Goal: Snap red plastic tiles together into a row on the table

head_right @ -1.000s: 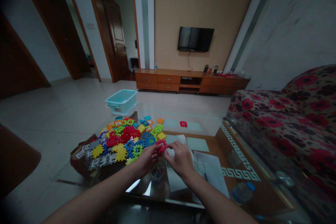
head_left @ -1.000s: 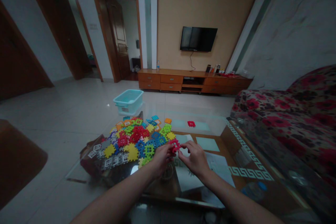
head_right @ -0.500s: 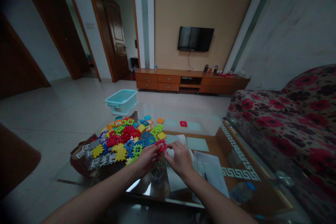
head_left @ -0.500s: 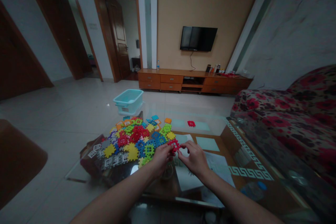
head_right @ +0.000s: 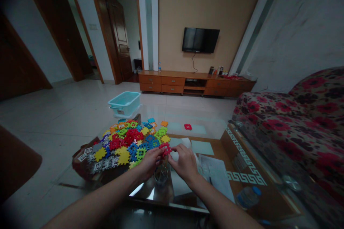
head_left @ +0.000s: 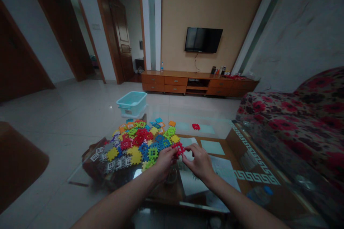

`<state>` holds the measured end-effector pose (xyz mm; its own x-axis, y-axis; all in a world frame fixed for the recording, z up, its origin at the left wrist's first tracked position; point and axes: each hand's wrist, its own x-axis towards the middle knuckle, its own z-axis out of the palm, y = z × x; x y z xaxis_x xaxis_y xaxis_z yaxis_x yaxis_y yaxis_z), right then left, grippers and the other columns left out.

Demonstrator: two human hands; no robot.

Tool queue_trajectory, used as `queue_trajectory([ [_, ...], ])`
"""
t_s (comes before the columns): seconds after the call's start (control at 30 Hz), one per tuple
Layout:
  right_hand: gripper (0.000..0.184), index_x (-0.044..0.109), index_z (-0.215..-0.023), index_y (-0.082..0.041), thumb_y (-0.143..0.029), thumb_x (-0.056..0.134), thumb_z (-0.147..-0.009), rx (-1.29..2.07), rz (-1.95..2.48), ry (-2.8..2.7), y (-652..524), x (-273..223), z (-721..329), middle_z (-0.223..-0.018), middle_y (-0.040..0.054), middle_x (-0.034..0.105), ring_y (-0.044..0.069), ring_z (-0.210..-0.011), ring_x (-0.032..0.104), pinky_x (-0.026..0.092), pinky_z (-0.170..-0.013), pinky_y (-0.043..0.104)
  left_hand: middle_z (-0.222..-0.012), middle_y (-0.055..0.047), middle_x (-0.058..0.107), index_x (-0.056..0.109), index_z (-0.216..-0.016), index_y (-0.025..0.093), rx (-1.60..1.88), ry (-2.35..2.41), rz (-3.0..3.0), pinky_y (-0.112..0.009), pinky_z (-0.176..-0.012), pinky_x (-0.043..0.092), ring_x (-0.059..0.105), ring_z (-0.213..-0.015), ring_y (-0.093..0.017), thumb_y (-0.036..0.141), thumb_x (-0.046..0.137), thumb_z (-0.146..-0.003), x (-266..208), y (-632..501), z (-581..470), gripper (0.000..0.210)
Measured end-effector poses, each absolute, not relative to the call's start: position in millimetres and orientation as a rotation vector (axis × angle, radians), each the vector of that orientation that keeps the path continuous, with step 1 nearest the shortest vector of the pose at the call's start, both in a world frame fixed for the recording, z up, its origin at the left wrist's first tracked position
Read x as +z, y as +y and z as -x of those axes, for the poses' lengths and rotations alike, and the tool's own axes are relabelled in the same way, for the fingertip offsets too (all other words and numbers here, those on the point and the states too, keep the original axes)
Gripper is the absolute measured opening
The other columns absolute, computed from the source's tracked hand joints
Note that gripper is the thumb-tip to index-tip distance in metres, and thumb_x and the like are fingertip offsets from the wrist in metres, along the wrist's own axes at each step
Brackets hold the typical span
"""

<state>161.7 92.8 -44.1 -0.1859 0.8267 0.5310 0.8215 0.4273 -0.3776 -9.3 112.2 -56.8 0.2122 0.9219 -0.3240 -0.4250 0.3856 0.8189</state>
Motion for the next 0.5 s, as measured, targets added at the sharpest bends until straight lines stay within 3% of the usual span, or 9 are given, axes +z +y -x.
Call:
queue_trajectory([
  [0.5,0.009,0.07,-0.092,-0.021,-0.026,0.069,-0.084,-0.041,1.353,-1.986,96.9,-50.4,-165.1,-0.085,0.0007,0.068,0.017,-0.071,0.06,0.041,-0.072,0.03,-0.078,-0.003,0.066,0.065,-0.086,0.014,0.977,0.94,-0.611,-0.023,-0.058,0.037,0.058,-0.065,-0.012,0.044,0.085,-0.058,-55.7,110.7,8.5,0.047],
])
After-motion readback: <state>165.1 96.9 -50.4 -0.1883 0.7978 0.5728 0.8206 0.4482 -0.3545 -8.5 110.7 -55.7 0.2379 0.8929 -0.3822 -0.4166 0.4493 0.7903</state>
